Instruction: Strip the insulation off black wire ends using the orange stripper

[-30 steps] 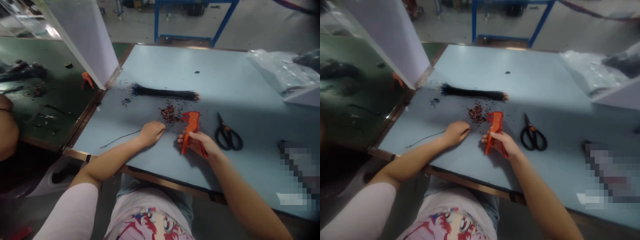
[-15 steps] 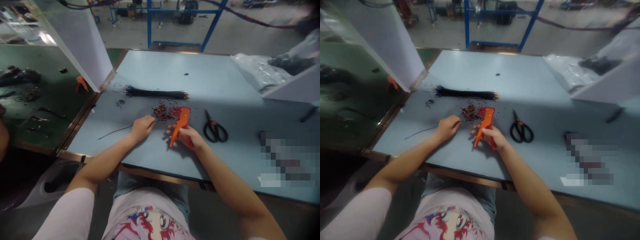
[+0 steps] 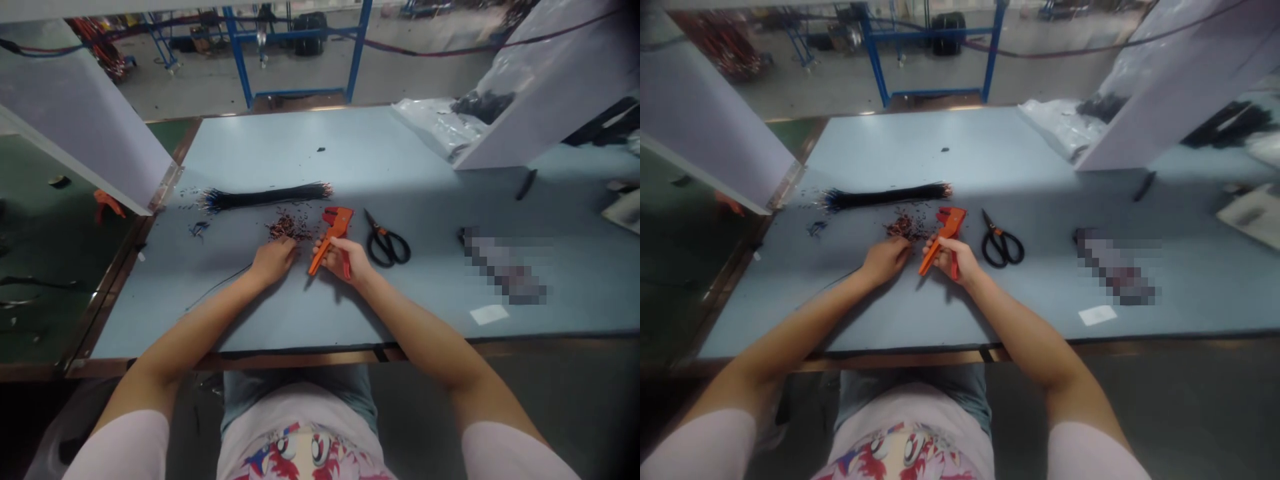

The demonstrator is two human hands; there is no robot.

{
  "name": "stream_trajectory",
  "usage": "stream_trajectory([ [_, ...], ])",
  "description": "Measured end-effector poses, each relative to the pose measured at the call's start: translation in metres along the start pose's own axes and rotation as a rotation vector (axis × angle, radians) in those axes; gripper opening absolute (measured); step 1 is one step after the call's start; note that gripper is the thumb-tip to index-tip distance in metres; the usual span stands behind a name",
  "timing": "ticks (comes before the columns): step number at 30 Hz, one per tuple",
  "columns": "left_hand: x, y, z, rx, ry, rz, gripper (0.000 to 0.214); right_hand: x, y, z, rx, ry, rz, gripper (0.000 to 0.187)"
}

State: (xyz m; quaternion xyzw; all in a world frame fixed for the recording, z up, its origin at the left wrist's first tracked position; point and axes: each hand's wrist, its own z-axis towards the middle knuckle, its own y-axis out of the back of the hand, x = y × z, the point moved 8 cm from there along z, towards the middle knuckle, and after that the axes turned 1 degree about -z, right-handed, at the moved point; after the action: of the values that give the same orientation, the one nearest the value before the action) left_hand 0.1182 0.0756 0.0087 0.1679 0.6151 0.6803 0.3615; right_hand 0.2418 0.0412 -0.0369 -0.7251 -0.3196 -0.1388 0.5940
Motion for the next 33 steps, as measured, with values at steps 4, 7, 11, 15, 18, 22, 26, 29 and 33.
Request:
stream_trajectory([
  [4,-0.001,0.01,0.016,-0.104,-0.007,0.065,0.02,0.013,0.003,0.002,-0.04,0.071,0.043,0.015],
  [7,-0.011,0.009,0.013,-0.137,-0.032,0.117,0.029,0.011,0.008,0.0,-0.155,0.045,0.029,0.011],
  [11,-0.02,0.0,0.003,-0.177,-0.024,0.213,0.024,0.0,0.009,-0.003,-0.201,-0.027,-0.018,0.007],
  [15,-0.016,-0.004,0.001,-0.265,-0.084,0.281,0.021,0.0,0.022,0.001,-0.313,0.007,-0.066,0.011],
  [18,-0.014,-0.002,-0.005,-0.318,-0.109,0.313,0.022,-0.004,0.027,0.001,-0.338,-0.007,-0.151,0.013],
  [22,-0.027,-0.003,-0.018,-0.311,-0.148,0.301,0.021,-0.015,0.02,-0.004,-0.231,-0.052,-0.287,0.011],
  [26,-0.037,0.001,-0.029,-0.358,-0.108,0.297,0.022,-0.025,0.006,-0.011,-0.155,-0.053,-0.385,0.024],
  [29,-0.04,-0.002,-0.03,-0.344,-0.087,0.278,0.027,-0.028,-0.001,-0.015,-0.124,-0.019,-0.405,0.024],
  [33,-0.042,-0.006,-0.027,-0.32,-0.102,0.282,0.025,-0.027,-0.006,-0.017,-0.101,0.022,-0.386,0.028],
])
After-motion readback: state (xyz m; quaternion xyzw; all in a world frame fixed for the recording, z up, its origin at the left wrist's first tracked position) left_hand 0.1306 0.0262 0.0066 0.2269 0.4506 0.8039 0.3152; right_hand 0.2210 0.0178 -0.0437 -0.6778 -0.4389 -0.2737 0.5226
